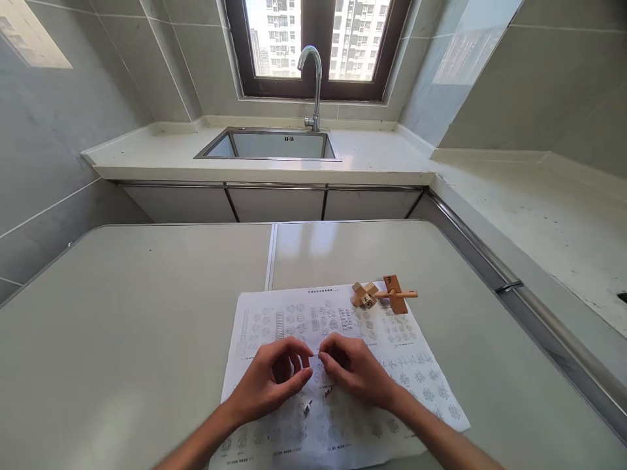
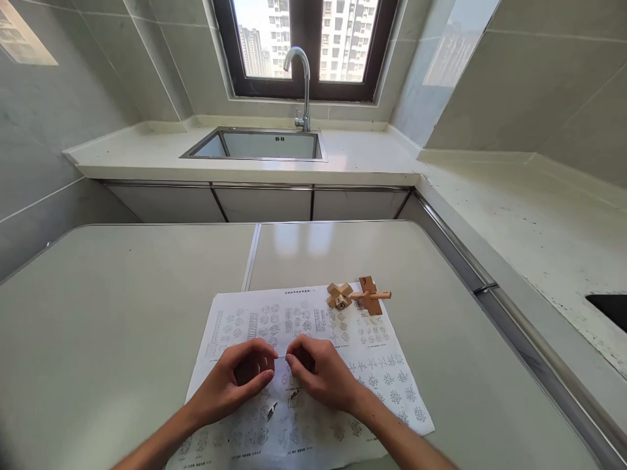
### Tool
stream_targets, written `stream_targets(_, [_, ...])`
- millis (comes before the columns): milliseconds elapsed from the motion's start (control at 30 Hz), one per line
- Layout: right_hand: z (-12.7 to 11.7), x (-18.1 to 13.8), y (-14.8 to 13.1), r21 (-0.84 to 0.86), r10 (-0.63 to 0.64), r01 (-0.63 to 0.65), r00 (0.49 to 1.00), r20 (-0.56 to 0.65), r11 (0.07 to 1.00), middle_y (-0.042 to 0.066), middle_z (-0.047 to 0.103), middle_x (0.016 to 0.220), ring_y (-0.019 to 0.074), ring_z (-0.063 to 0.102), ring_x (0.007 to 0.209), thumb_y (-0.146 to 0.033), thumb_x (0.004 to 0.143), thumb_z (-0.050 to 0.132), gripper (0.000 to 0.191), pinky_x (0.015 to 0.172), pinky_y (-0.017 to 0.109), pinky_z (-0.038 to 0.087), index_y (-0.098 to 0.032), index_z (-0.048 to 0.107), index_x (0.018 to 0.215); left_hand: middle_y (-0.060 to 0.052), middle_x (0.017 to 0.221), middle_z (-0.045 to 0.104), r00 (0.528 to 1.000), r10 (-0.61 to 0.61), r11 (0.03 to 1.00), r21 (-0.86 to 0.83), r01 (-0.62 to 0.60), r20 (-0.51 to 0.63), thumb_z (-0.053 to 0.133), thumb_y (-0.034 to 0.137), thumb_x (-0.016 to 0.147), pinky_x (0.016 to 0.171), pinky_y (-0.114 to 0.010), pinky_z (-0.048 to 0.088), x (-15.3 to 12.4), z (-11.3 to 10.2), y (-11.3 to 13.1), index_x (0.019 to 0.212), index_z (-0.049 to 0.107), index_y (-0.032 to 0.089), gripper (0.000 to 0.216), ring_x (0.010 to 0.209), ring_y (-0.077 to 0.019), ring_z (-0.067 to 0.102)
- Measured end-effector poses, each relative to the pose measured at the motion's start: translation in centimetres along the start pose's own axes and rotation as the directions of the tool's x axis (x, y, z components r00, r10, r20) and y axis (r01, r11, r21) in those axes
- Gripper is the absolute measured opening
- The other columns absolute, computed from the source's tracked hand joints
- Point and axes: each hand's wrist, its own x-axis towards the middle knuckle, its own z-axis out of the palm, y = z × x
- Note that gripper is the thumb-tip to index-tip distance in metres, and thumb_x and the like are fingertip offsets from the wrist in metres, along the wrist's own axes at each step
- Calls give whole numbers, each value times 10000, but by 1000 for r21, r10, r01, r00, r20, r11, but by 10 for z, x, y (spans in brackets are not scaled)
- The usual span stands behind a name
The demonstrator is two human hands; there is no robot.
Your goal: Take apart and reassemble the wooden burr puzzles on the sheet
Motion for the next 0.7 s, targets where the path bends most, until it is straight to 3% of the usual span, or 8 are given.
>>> stream_targets(700, [3,-1,-1,0,37,-37,999,18,999,-47,502,660,127,412,584,-325,1024,561,179,567,266,334,-204,616,904,-20,781,679,1000,-5,1000,16,5,-8,709,353,931,590,-236,452,-1,2,-3,1020,715,186,190,641,-127,563])
